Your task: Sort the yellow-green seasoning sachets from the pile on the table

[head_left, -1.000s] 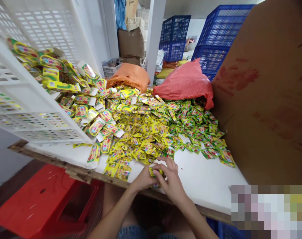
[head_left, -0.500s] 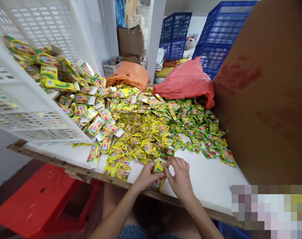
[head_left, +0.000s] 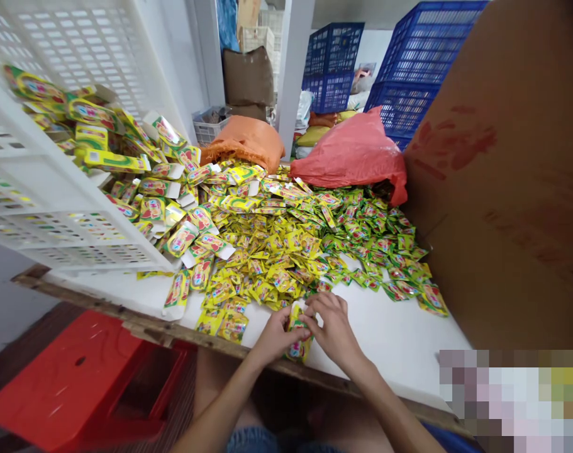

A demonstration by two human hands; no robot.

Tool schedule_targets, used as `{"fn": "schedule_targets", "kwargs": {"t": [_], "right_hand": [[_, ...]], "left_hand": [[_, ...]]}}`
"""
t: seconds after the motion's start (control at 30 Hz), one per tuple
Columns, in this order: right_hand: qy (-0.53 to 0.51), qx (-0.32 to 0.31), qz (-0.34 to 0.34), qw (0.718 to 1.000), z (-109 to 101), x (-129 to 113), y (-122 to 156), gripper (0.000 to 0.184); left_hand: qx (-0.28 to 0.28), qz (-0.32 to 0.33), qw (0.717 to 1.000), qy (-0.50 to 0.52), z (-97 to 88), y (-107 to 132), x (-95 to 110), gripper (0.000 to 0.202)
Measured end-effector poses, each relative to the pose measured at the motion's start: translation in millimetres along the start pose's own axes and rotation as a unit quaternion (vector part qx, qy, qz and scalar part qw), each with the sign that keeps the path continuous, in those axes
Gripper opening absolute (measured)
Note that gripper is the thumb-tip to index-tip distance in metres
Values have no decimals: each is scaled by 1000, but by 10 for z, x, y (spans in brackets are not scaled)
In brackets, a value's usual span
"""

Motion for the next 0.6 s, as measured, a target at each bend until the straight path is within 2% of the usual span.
{"fn": "schedule_targets", "kwargs": {"t": [0.07, 0.13, 0.23, 0.27, 0.33, 0.43, 0.5, 0.6], "right_hand": [[-47, -28, -11, 998, 65, 34, 78, 25], [-88, -33, 1, 996, 108, 110, 175, 28], [-202, 23, 53, 978, 163, 244, 329, 17], [-248, 49, 74, 965, 195, 278, 379, 20], [-318, 83, 105, 939, 291, 304, 456, 25], [-343, 87, 111, 929, 428, 245, 478, 22], [-341, 83, 88, 932, 464, 182, 438, 20], [-342, 103, 76, 931, 455, 148, 382, 18]], "left_hand": [[-6, -5, 1000, 13, 13, 15, 0, 31], [20, -11, 1000, 20, 8, 39, -14, 40], [90, 11, 996, 0, -39, 93, -12, 48], [94, 18, 995, -16, -50, 110, -3, 44], [67, 16, 996, -57, -66, 135, 19, 28], [37, 3, 992, -119, -119, 160, 66, 12], [37, 13, 990, -138, -152, 166, 106, 12], [66, 55, 992, -98, -177, 171, 151, 20]]}}
Point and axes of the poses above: each hand's wrist, its own y-axis away from the middle knuckle, its own z-axis out of the palm, x = y × z, the point moved 4 cm from there along -y, towards the middle knuckle, and after that the axes turned 3 degrees about -x, right-handed, at the moved point
